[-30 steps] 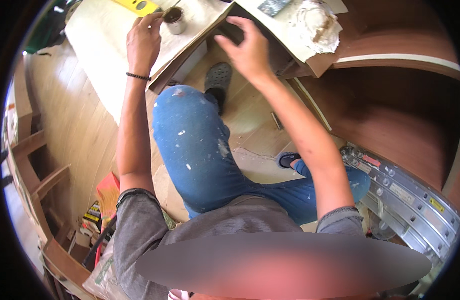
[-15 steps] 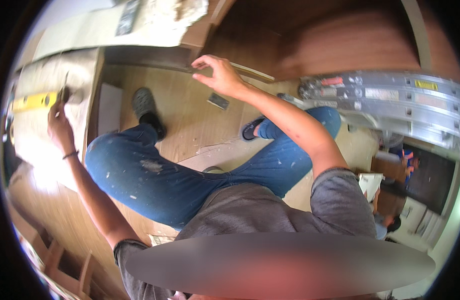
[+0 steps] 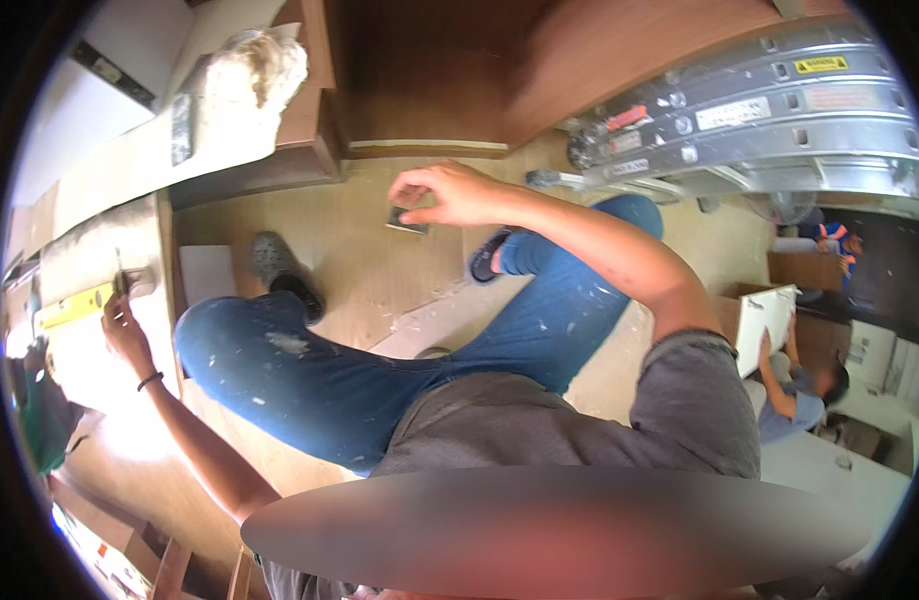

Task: The person sits on the floor and applies a finish to the edges of a wooden cabinet using a small brush and a container. They repeatedly dip the brush into the container and apply the finish to the cabinet's trim.

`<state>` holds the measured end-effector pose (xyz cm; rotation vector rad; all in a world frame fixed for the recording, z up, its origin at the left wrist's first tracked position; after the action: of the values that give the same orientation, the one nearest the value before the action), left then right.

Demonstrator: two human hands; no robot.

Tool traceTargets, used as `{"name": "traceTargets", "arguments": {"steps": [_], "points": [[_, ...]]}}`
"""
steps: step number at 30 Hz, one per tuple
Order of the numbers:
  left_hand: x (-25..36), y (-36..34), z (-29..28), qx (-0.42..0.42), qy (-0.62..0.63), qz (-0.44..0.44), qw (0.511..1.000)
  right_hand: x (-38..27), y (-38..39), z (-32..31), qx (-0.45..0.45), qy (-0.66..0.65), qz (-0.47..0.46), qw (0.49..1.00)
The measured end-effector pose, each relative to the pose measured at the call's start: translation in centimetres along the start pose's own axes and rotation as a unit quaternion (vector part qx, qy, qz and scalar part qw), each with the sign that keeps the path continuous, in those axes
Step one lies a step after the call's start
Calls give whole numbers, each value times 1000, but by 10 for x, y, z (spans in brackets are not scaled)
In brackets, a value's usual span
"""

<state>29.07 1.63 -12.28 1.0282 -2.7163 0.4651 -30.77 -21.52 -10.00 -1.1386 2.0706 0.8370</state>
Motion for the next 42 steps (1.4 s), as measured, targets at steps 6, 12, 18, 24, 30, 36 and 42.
{"name": "traceTargets", "arguments": {"steps": [6,12,18,24,30,36,42], "points": [[81,20,-58,107,-120,24,987,-9,42,-41,20,13,9,1000],[235,51,-137,142,18,106,984,-40,53,-58,24,26,-41,999],[394,53,-158,131,85,234,960,-118,68,-72,79,75,-237,965],[513,46,-154,152,154,341,915,-146,96,-67,151,132,-343,918],[569,10,-186,240,264,348,867,-149,104,-66,155,146,-373,903],[569,-35,-192,157,481,275,818,-133,99,-76,155,148,-359,909],[568,-33,-177,145,509,229,817,-115,99,-84,138,120,-319,930]]}}
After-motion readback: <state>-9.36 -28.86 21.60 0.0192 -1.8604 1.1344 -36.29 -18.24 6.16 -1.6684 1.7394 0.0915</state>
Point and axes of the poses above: each hand's wrist, its own y-axis away from the middle knuckle, its own z-axis out of the palm, x = y × z, the point moved 7 cm from there along -y, towards the middle knuckle, and after that the axes turned 5 degrees about -x, right-handed, at the moved point
